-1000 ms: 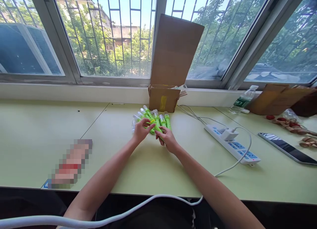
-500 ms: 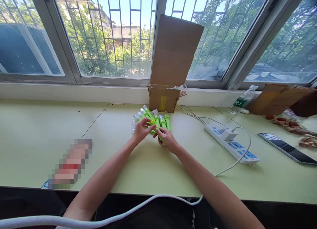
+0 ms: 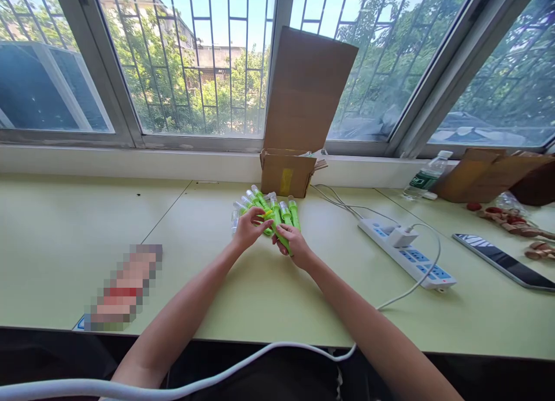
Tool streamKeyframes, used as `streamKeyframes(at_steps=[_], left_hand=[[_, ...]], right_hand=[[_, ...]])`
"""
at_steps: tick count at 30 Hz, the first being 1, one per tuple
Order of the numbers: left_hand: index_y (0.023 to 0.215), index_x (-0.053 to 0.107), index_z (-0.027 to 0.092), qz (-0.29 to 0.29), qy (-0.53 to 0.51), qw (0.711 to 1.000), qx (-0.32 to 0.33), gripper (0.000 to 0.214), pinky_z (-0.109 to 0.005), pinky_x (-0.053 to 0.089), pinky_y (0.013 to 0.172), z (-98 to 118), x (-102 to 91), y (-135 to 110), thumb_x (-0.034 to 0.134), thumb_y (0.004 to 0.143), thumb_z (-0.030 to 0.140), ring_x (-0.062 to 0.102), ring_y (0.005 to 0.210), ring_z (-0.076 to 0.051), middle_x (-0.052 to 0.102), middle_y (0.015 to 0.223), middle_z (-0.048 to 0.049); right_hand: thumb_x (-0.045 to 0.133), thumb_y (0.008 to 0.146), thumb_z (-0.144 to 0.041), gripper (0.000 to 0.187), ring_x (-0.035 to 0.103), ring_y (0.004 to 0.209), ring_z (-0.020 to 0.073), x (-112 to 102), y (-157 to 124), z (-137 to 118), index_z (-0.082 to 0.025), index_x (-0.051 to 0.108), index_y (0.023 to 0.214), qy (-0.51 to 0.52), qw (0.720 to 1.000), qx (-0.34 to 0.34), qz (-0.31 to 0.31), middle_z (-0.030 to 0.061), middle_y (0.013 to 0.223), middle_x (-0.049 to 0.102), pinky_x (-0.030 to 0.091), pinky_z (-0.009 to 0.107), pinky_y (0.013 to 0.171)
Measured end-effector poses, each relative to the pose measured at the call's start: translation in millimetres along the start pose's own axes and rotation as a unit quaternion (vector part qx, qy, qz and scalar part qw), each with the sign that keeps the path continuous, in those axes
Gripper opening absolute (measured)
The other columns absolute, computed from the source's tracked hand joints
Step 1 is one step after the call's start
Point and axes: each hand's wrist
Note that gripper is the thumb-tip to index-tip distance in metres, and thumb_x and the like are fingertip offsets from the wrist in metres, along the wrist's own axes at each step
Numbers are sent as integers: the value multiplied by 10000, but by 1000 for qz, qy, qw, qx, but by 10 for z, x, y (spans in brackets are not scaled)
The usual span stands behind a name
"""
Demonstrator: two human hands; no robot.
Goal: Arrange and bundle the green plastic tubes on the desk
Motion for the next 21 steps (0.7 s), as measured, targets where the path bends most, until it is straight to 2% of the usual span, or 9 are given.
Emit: streamKeyframes(at_steps=[7,11,15,21], left_hand=[[888,568,177,4,4,1000,-2,403,-296,584,663,9,1,3,769,675,455,687,737,-152,678,855,-32],[878,568,177,12,3,1000,1,404,-296,584,655,15,5,1,771,670,457,685,728,-152,674,822,-24],[874,567,178,18,2,1000,2,397,-302,584,659,19,1,-1,774,669,449,686,731,-154,670,843,-27],[883,570,178,20,5,1000,-5,387,-311,583,665,-7,-1,8,769,679,440,687,744,-161,673,845,-28]], right_hand=[[672,714,-512,395,328,335,40,-1,-34,-59,-216,466,876,15,999,40,5,-39,583,603,192,195,348],[739,652,-427,473,301,332,29,-2,-43,-68,-224,425,943,8,999,35,3,-76,558,579,173,176,352],[722,675,-429,443,299,335,28,7,-39,-52,-222,423,928,8,1000,28,7,-60,589,603,165,172,338],[730,663,-442,403,455,413,67,-1,-26,-37,-206,499,894,3,999,15,41,-23,694,624,255,187,323]])
Point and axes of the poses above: each hand's wrist, its own y-axis towards the middle knuckle, its own x-axis out of the palm, z = x × y
